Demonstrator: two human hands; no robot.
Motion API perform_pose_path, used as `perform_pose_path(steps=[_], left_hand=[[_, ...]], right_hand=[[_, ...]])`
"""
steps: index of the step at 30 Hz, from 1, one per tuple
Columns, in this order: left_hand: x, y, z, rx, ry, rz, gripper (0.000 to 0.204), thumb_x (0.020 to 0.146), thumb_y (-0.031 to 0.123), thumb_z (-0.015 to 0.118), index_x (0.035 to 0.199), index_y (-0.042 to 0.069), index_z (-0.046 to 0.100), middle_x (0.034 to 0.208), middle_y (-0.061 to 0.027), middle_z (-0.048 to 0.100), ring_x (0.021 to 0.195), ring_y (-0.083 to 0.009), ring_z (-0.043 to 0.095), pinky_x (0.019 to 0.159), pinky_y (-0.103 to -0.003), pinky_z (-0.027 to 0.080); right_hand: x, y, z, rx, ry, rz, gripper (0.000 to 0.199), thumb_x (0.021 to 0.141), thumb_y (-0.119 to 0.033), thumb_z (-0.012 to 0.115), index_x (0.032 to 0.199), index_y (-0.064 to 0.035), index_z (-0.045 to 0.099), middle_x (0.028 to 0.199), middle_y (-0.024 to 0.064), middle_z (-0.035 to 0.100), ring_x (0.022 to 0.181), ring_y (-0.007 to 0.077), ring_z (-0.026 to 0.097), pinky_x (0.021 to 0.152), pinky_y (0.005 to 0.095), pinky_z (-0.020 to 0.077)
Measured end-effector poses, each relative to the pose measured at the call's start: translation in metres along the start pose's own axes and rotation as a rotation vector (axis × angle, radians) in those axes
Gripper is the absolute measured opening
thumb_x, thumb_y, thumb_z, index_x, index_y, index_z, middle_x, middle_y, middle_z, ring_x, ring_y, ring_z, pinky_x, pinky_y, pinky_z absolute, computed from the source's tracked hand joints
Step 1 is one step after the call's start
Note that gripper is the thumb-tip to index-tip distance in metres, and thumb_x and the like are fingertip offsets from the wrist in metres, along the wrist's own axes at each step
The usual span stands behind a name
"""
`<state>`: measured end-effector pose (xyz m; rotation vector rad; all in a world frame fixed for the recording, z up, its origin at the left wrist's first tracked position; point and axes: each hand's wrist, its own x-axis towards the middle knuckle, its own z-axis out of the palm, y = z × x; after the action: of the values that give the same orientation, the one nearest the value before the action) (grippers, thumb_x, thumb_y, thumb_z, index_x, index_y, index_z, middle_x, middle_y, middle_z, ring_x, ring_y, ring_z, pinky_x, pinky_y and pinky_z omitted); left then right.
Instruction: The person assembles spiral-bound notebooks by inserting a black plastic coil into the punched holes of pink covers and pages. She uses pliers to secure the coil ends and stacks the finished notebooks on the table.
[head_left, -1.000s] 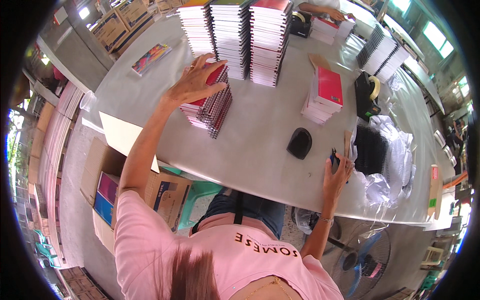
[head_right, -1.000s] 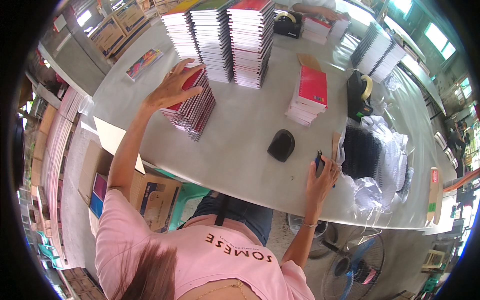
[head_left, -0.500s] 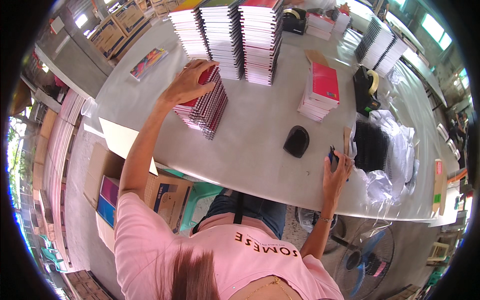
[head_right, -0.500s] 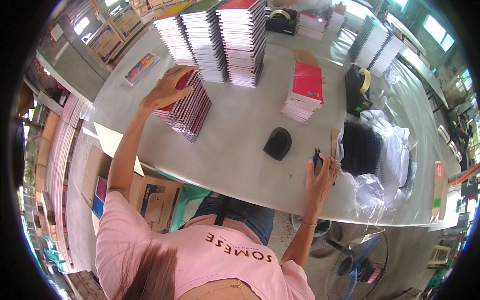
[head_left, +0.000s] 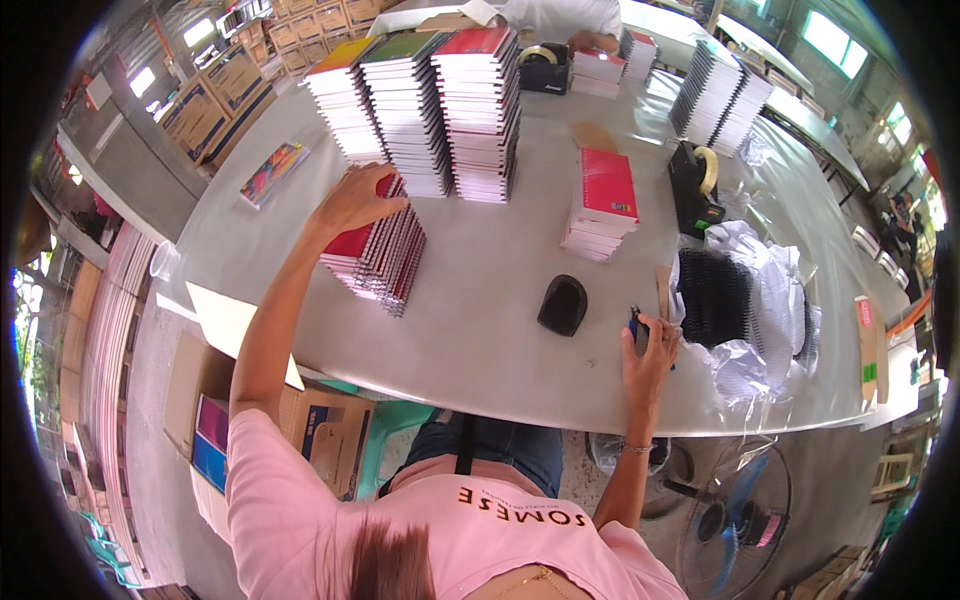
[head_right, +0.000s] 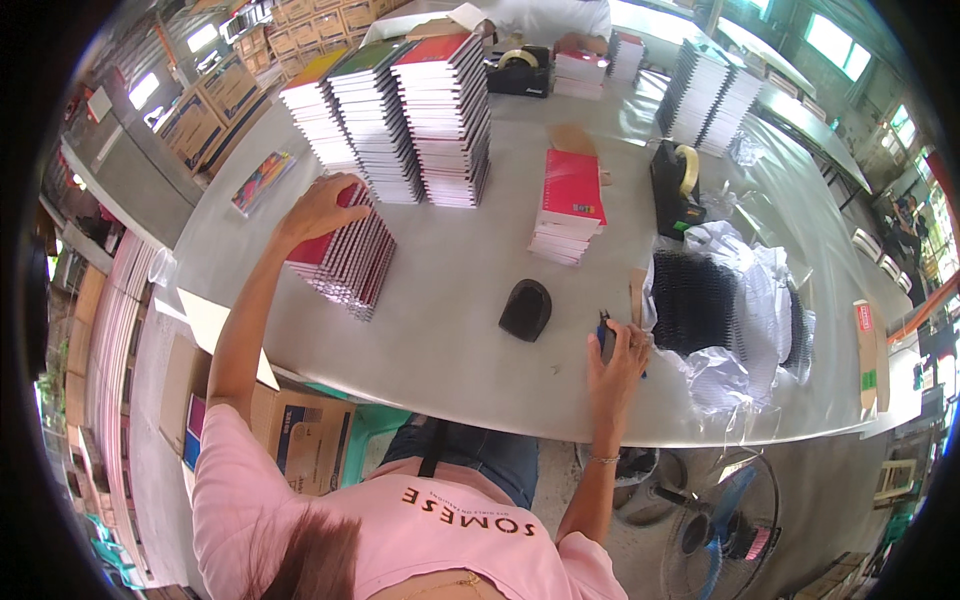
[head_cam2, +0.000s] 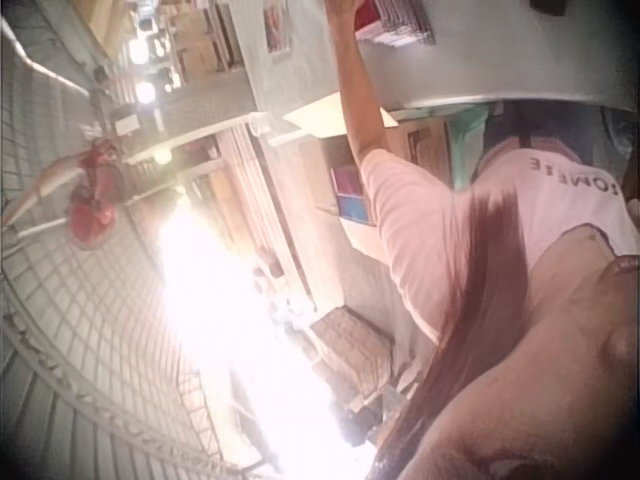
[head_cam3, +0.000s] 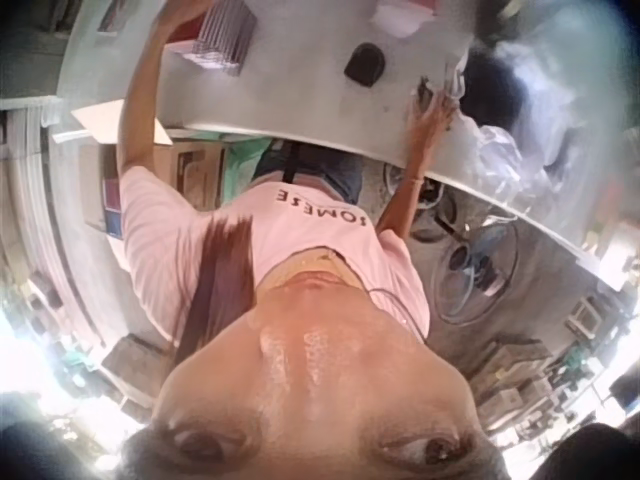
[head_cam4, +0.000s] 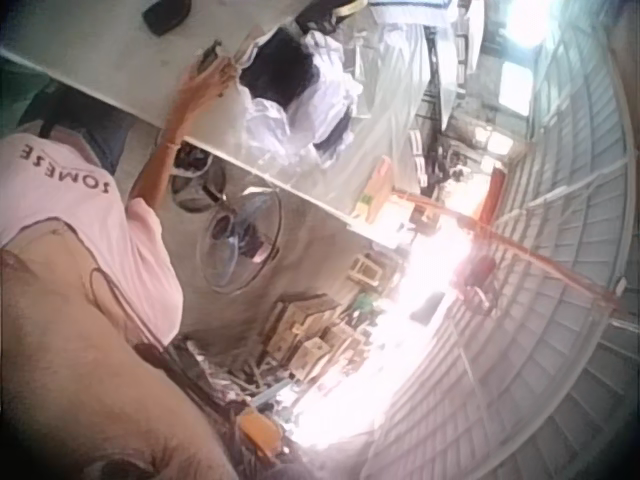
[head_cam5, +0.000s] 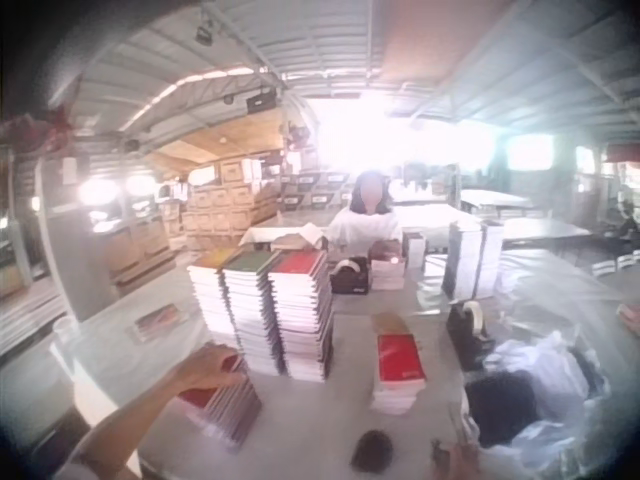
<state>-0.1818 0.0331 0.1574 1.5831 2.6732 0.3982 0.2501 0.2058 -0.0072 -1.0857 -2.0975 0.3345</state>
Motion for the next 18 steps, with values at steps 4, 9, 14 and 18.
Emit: perform_pose_path(steps=[4, 9, 14, 18], left_hand=[[0.001, -0.005, 0.002, -0.042, 0.016, -0.007, 0.059, 0.079, 0.043, 0.069, 0.124, 0.005, 0.062, 0.124, -0.0177, 0.063, 0.121, -0.0375, 0.054, 0.107, -0.045, 0.041], [0.0, -0.01, 0.007, -0.013, 0.043, -0.034, 0.06, 0.078, 0.042, 0.07, 0.124, 0.005, 0.061, 0.125, -0.0172, 0.063, 0.121, -0.0373, 0.054, 0.106, -0.047, 0.041], [-0.004, 0.003, 0.005, -0.015, 0.038, -0.099, 0.049, 0.083, 0.043, 0.07, 0.12, 0.012, 0.063, 0.126, -0.0109, 0.061, 0.127, -0.0319, 0.049, 0.109, -0.045, 0.037], [-0.011, 0.012, -0.004, -0.032, 0.121, -0.086, 0.059, 0.083, 0.057, 0.067, 0.119, 0.012, 0.064, 0.125, -0.0133, 0.059, 0.121, -0.0352, 0.054, 0.106, -0.051, 0.04]], right_hand=[[0.0, -0.007, -0.003, 0.031, 0.007, 0.009, 0.031, 0.089, -0.021, 0.069, 0.114, -0.0065, 0.059, 0.113, 0.0146, 0.056, 0.114, 0.035, 0.049, 0.105, 0.0477, 0.0335], [-0.001, -0.003, -0.003, 0.028, -0.024, -0.005, 0.035, 0.087, -0.02, 0.07, 0.117, -0.0075, 0.058, 0.119, 0.0151, 0.054, 0.12, 0.0364, 0.046, 0.104, 0.0508, 0.0349], [-0.001, -0.006, -0.006, 0.052, -0.035, 0.024, 0.035, 0.087, -0.019, 0.071, 0.117, -0.0071, 0.058, 0.118, 0.0162, 0.053, 0.12, 0.0369, 0.046, 0.106, 0.0511, 0.034], [0.0, -0.01, -0.005, 0.047, -0.025, 0.016, 0.035, 0.087, -0.018, 0.071, 0.117, -0.0068, 0.058, 0.117, 0.0164, 0.053, 0.119, 0.0374, 0.046, 0.107, 0.0513, 0.0333]])
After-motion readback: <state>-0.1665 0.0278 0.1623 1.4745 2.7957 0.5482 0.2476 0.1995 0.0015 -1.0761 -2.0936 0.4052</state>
